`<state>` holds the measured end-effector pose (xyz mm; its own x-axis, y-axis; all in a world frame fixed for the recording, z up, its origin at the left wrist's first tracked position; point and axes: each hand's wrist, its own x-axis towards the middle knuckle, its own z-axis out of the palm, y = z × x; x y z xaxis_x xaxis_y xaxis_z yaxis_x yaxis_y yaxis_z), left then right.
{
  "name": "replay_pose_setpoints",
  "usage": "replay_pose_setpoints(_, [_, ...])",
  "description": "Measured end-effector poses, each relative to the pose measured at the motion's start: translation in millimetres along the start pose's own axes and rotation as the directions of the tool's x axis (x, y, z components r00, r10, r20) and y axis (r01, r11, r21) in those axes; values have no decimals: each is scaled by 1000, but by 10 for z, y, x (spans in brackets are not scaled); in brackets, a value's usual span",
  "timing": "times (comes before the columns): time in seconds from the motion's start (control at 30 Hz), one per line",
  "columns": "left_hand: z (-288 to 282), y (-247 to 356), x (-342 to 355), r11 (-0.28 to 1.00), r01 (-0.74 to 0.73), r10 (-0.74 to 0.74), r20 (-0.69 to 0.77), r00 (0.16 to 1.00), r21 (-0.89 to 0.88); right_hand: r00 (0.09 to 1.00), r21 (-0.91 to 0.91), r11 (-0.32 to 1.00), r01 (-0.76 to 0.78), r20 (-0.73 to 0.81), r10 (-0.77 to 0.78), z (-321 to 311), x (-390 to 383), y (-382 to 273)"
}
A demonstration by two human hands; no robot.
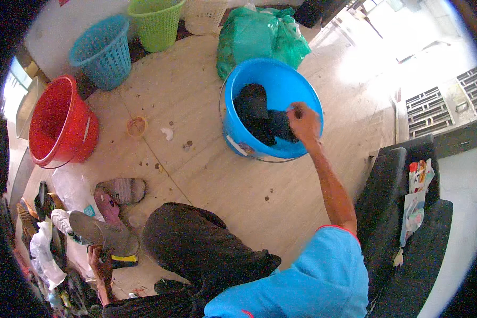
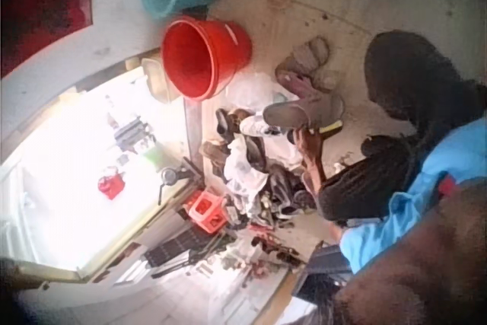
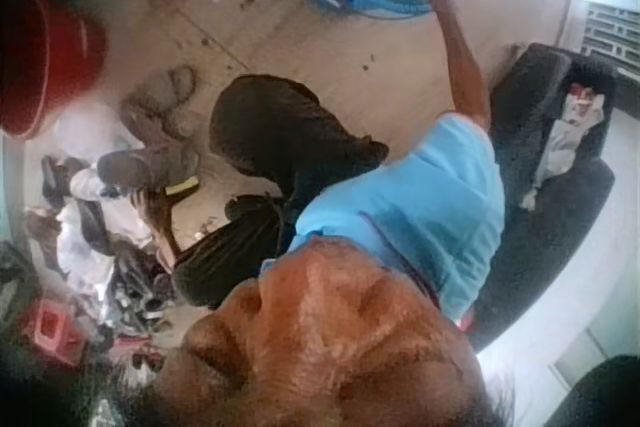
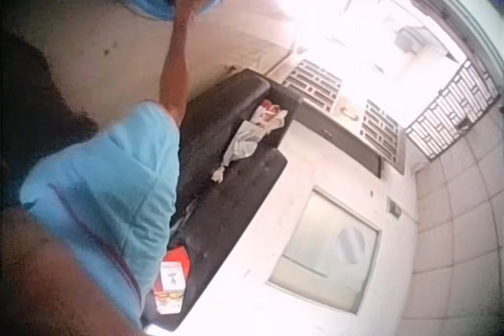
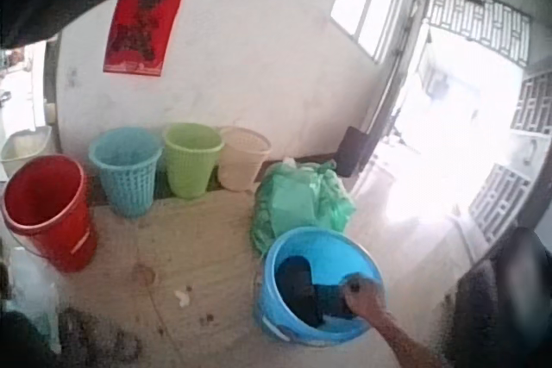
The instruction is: The person moves a black leather sofa, picks up a bottle and a box, and carries two buckets across a cluttered room. They then sit on the floor and sort through a pile of various shoes and slippers, picking them up, inspecting them, and placing some into a blue bucket.
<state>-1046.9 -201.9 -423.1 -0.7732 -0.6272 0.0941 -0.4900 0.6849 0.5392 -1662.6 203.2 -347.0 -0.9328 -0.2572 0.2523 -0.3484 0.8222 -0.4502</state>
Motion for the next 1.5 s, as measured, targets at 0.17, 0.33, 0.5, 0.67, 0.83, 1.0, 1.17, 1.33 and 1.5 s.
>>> replay_pose_setpoints(0.17, [-235, 161, 180, 996, 90, -90, 4, 996, -23, 991, -360, 925, -123, -94, 95, -428, 135, 327])
replay_pose_setpoints(0.33, [-450, 530, 769, 981, -140, 152, -83, 985, 136, 888, 326, 828, -457, 113, 446, -86, 46, 1346])
replay_pose_setpoints(0.5, [-707, 1190, 1351, 978, -207, 206, -73, 976, 0, 875, 548, 709, -444, 437, 210, -209, -174, 407])
replay_pose_setpoints(0.67, [-634, 1794, 1830, 922, -363, 334, -197, 922, -135, 887, 517, 767, -382, 439, 145, 373, -16, -5])
replay_pose_setpoints(0.83, [-461, 2280, 2202, 873, -458, 420, -217, 881, -167, 825, 628, 708, -323, 553, -114, 845, -249, -1205])
replay_pose_setpoints(1.0, [-39, 2314, 2377, 871, -448, 426, -143, 893, -202, 857, 496, 849, -182, 504, -111, 1171, -149, -1357])
replay_pose_setpoints(1.17, [188, 2134, 2311, 867, -456, 444, -102, 890, -201, 820, 444, 865, -234, 568, -69, 1015, -181, -1548])
replay_pose_setpoints(1.33, [313, 2131, 2291, 809, -585, 573, -148, 806, -54, 830, 496, 825, -270, 554, -61, 1033, -179, -1596])
replay_pose_setpoints(1.5, [466, 2127, 2198, 791, -601, 611, 88, 787, -114, 839, 599, 777, -192, 511, -187, 1399, -123, -1262])
